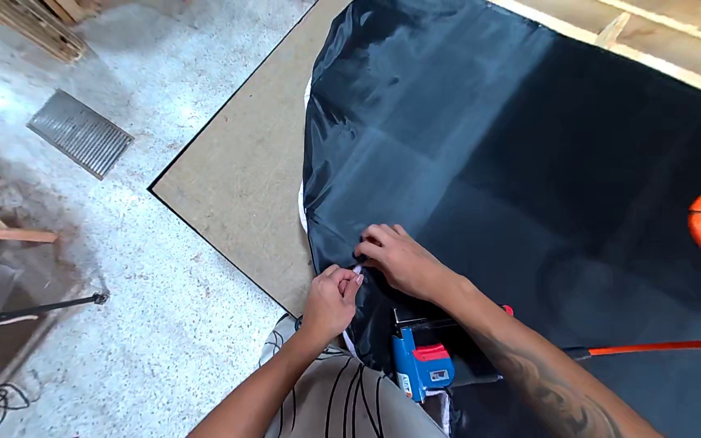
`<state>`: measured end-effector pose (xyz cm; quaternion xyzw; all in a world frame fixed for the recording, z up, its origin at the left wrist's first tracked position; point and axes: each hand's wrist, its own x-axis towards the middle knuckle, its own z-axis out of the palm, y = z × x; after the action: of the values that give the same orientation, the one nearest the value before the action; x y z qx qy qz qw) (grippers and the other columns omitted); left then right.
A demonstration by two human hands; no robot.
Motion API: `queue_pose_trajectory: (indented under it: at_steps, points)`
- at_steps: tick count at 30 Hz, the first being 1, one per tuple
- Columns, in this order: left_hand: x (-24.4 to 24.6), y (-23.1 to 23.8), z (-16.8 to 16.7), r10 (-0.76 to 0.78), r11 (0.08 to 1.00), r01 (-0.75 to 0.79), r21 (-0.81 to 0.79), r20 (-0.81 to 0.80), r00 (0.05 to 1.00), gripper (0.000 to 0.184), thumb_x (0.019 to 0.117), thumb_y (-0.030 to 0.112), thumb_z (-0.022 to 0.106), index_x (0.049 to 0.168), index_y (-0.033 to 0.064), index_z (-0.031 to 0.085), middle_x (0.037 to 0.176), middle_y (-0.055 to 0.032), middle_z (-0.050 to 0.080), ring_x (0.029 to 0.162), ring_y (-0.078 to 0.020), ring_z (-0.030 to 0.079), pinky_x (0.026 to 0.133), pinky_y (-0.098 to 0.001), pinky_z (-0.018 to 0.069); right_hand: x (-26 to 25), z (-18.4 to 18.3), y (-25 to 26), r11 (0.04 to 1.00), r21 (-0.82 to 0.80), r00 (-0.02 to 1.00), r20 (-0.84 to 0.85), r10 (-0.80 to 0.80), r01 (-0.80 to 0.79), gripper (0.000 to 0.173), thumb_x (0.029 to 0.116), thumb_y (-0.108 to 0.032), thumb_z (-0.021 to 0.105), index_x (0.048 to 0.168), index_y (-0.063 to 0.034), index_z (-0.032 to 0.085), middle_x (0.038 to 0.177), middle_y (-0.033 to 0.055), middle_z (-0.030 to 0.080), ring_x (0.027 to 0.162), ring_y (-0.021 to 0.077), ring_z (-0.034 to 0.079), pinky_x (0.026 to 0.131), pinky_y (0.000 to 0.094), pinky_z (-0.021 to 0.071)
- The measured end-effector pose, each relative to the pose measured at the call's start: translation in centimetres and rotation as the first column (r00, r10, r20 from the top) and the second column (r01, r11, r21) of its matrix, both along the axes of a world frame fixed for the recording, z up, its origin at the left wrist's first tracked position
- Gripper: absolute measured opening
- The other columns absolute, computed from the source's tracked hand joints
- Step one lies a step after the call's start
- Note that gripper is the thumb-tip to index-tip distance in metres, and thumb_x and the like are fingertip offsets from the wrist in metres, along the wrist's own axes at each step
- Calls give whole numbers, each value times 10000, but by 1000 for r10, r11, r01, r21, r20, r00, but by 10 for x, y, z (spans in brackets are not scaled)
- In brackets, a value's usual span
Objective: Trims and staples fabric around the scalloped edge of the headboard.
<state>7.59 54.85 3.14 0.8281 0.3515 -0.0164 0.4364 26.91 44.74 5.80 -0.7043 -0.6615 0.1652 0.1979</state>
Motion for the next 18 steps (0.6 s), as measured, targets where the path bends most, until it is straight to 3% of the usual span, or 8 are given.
queue_pose_trajectory:
  at_steps: [3, 5, 7, 9, 11, 13, 16, 18]
  points:
    - [-4, 8, -10, -55, 998, 53, 20, 60, 997, 219, 985, 425, 649, 988, 234, 757, 842, 100, 654, 659, -24, 586, 620, -245, 545, -17, 34, -45, 965, -92, 969, 11, -246, 246, 176, 1009, -317, 623, 1126, -203, 691, 1123, 6, 637, 1060, 202, 628, 899, 437, 551]
    - [-7, 14, -16, -54, 998, 56, -14, 132, 990, 172, 971, 405, 686, 1024, 248, 733, 779, 108, 651, 630, -19, 585, 589, -231, 531, -38, 51, -95, 921, -242, 952, 36, -304, 303, 375, 973, -557, 602, 1143, -233, 686, 1110, -8, 657, 1060, 213, 643, 876, 453, 569]
    - [-10, 20, -21, -44, 995, 57, -76, 172, 984, 184, 958, 419, 710, 1044, 256, 716, 729, 111, 636, 611, -31, 592, 569, -239, 535, -63, 53, -146, 857, -405, 947, 96, -307, 319, 698, 771, -748, 714, 1235, -228, 662, 1187, 55, 668, 1143, 318, 631, 894, 545, 566]
    - [-12, 22, -26, -27, 991, 53, -121, 206, 978, 177, 956, 414, 716, 1032, 254, 711, 711, 108, 631, 592, -44, 591, 554, -245, 535, -87, 44, -182, 791, -495, 933, 155, -325, 359, 936, 591, -633, 909, 1360, -190, 610, 1289, 142, 643, 1246, 413, 576, 996, 607, 511]
    - [-13, 21, -31, -5, 987, 44, -154, 247, 969, 160, 951, 389, 731, 1019, 245, 713, 700, 100, 638, 580, -52, 596, 539, -248, 537, -102, 21, -201, 786, -453, 907, 235, -350, 421, 1015, 529, -427, 991, 1428, -210, 574, 1303, 158, 637, 1272, 407, 568, 1073, 577, 477]
    - [-13, 21, -33, 1, 985, 48, -168, 277, 961, 147, 947, 364, 740, 1014, 235, 714, 702, 98, 650, 583, -50, 612, 539, -245, 551, -101, 4, -205, 829, -383, 909, 249, -333, 408, 957, 548, -309, 996, 1408, -227, 585, 1209, 127, 672, 1190, 372, 618, 1080, 575, 472]
    - [-13, 19, -32, -4, 990, 45, -135, 293, 956, 136, 950, 350, 732, 1017, 233, 716, 721, 111, 651, 611, -30, 614, 563, -227, 549, -84, 13, -195, 862, -432, 964, 105, -246, 267, 864, 641, -232, 908, 1423, -285, 546, 1140, 8, 703, 1085, 276, 654, 1004, 573, 479]
    - [-13, 16, -29, -40, 997, 60, -58, 300, 953, 167, 961, 359, 707, 1061, 230, 741, 796, 110, 658, 662, -6, 599, 607, -201, 542, -79, 32, -185, 858, -451, 966, 39, -256, 246, 775, 688, -316, 832, 1413, -309, 556, 1122, -32, 711, 1058, 234, 657, 948, 544, 511]
